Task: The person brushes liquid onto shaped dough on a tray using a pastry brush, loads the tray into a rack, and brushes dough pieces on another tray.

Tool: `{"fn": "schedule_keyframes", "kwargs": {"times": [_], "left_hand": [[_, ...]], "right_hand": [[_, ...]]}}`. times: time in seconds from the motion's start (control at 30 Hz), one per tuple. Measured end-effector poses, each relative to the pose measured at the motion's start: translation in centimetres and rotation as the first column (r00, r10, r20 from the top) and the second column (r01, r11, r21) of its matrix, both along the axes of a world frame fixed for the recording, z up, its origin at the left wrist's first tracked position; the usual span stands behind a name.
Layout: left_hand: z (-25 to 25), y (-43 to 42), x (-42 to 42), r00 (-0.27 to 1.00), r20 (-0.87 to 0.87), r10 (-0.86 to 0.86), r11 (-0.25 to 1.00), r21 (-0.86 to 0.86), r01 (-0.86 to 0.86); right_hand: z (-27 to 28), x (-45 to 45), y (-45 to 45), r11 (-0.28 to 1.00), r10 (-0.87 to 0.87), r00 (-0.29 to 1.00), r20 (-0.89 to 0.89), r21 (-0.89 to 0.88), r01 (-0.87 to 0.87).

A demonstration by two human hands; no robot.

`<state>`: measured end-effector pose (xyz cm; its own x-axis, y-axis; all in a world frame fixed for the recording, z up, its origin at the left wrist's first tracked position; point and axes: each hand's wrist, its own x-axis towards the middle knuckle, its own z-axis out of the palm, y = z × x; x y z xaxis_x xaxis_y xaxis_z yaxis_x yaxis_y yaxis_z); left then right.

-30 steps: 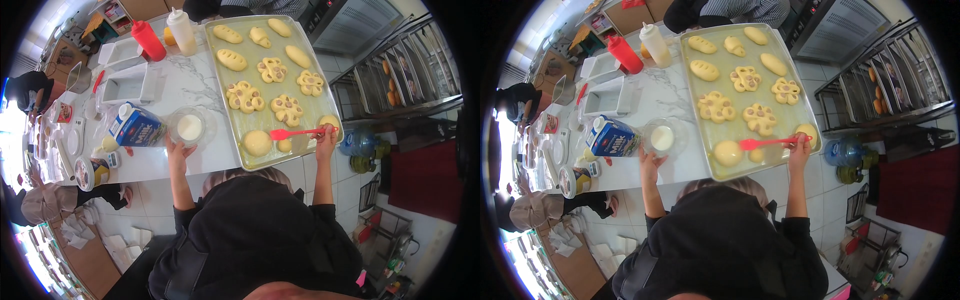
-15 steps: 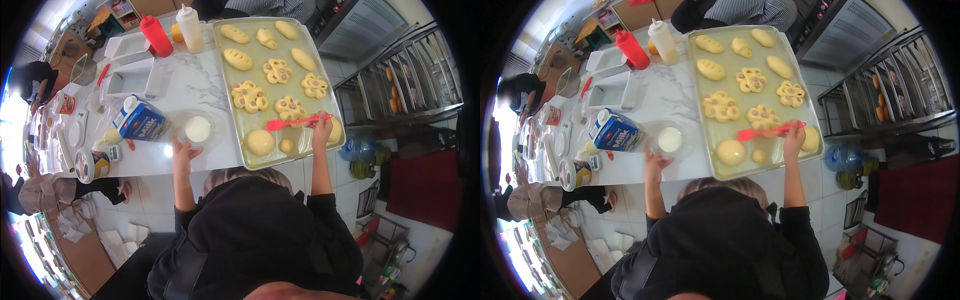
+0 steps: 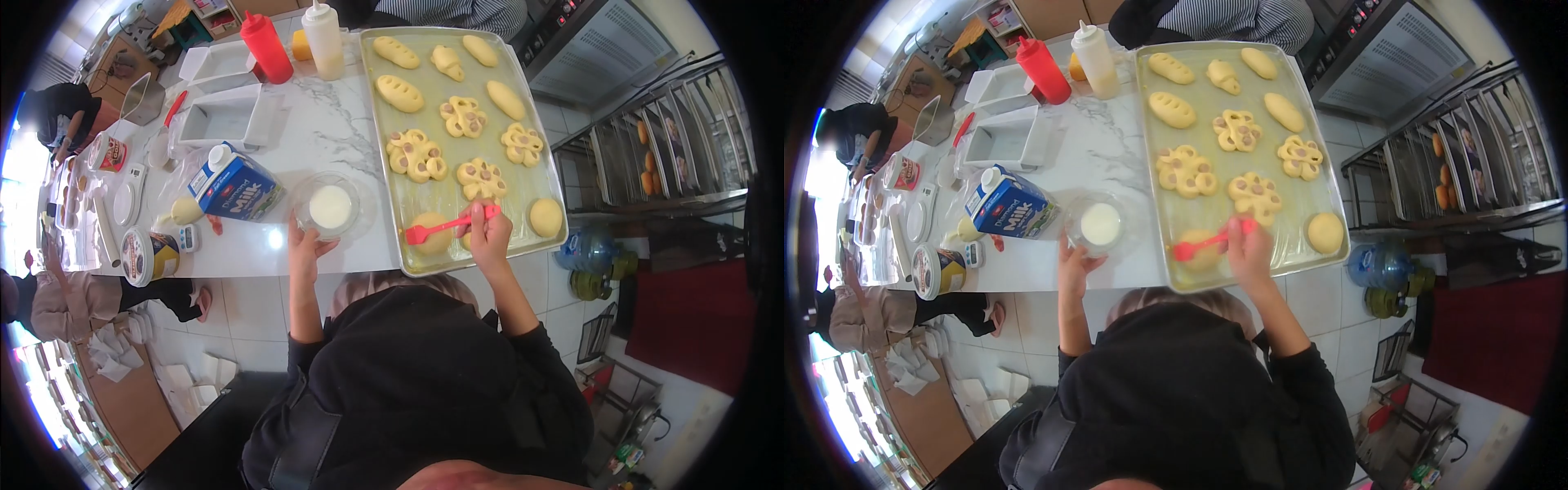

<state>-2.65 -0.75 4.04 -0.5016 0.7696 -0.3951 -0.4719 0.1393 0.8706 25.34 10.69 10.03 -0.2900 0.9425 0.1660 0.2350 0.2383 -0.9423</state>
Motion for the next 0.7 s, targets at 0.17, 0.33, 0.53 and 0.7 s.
{"fn": "schedule_keyframes", "kwargs": {"times": [0.17,0.33,0.53,0.7], "left_hand": [[0.6,0.1,0.2,1.000,-0.012,-0.007,1.000,-0.005,0.006],[0.5,0.2,0.2,1.000,-0.013,0.018,1.000,0.001,-0.018],[0.2,-0.3,0.6,1.000,-0.018,-0.005,0.999,0.043,0.006],[0.5,-1.3,1.7,0.999,-0.038,-0.009,1.000,0.025,0.009]], "right_hand": [[0.9,2.9,-1.3,0.979,0.175,0.984,0.012,0.102,-0.176],[2.6,6.1,-0.6,0.928,0.180,0.961,0.211,0.287,-0.237],[5.0,3.9,1.0,0.945,-0.059,0.972,-0.229,0.301,0.128],[2.5,-3.9,-0.1,0.999,0.003,0.894,-0.448,-0.029,-0.018]]}}
